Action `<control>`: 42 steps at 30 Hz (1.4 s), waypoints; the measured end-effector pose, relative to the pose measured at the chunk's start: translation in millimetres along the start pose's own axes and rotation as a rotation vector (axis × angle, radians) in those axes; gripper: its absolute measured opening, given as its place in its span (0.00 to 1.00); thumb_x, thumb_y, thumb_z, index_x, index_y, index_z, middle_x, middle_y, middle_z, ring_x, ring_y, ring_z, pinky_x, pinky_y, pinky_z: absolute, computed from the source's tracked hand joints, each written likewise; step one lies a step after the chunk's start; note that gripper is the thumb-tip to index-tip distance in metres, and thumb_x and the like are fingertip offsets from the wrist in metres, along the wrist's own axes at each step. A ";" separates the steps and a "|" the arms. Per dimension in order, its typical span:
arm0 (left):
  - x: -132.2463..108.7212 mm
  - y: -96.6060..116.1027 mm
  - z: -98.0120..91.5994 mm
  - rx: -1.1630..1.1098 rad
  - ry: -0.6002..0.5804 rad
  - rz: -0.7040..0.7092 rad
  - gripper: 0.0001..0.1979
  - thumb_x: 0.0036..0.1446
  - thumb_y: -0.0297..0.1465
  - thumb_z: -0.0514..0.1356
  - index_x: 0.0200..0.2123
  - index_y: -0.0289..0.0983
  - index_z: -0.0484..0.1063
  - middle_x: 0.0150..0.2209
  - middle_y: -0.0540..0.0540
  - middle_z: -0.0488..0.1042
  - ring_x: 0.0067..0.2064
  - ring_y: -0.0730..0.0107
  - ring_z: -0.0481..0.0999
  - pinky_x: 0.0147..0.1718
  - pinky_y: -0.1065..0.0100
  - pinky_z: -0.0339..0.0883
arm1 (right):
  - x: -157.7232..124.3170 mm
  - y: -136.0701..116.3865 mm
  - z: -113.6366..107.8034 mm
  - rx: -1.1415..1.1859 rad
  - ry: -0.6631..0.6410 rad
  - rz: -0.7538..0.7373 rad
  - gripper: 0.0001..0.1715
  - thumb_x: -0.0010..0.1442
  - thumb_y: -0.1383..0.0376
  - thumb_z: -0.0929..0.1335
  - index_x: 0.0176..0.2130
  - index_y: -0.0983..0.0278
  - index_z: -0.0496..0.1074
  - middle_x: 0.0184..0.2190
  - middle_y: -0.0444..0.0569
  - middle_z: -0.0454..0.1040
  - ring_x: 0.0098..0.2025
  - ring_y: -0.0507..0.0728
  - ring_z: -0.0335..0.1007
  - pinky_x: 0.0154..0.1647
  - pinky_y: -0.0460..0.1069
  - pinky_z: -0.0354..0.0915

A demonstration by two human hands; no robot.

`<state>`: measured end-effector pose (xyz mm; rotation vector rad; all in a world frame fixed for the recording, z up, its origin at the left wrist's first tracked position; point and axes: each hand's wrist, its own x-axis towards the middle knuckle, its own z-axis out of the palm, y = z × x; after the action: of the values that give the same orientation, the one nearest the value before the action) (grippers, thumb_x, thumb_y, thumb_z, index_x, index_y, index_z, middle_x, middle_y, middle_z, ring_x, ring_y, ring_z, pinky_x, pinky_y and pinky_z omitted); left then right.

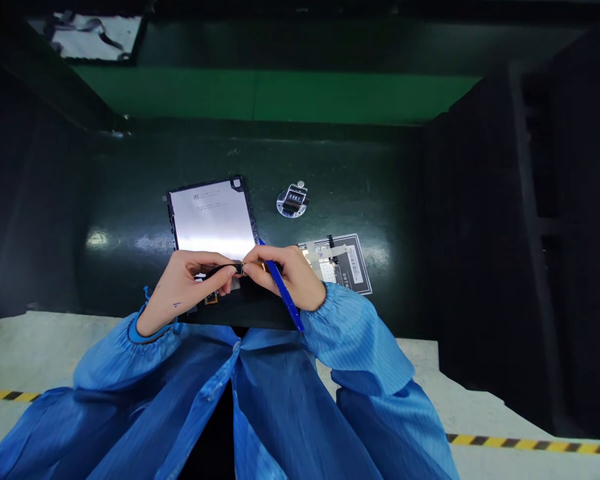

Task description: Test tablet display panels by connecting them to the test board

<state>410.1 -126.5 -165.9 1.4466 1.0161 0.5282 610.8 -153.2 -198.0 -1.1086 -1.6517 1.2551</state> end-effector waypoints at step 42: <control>-78.3 -72.3 -29.4 0.603 0.425 -0.010 0.05 0.59 0.29 0.63 0.31 0.39 0.70 0.26 0.55 0.65 0.27 0.75 0.64 0.29 0.70 0.57 | -2.5 7.3 96.3 -0.424 0.254 0.059 0.20 0.60 0.66 0.65 0.21 0.60 0.52 0.15 0.38 0.52 0.18 0.49 0.53 0.24 0.46 0.54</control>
<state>326.4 -183.1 -210.9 1.8988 1.6156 0.5611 523.7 -183.8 -226.3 -1.5115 -1.7380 0.7722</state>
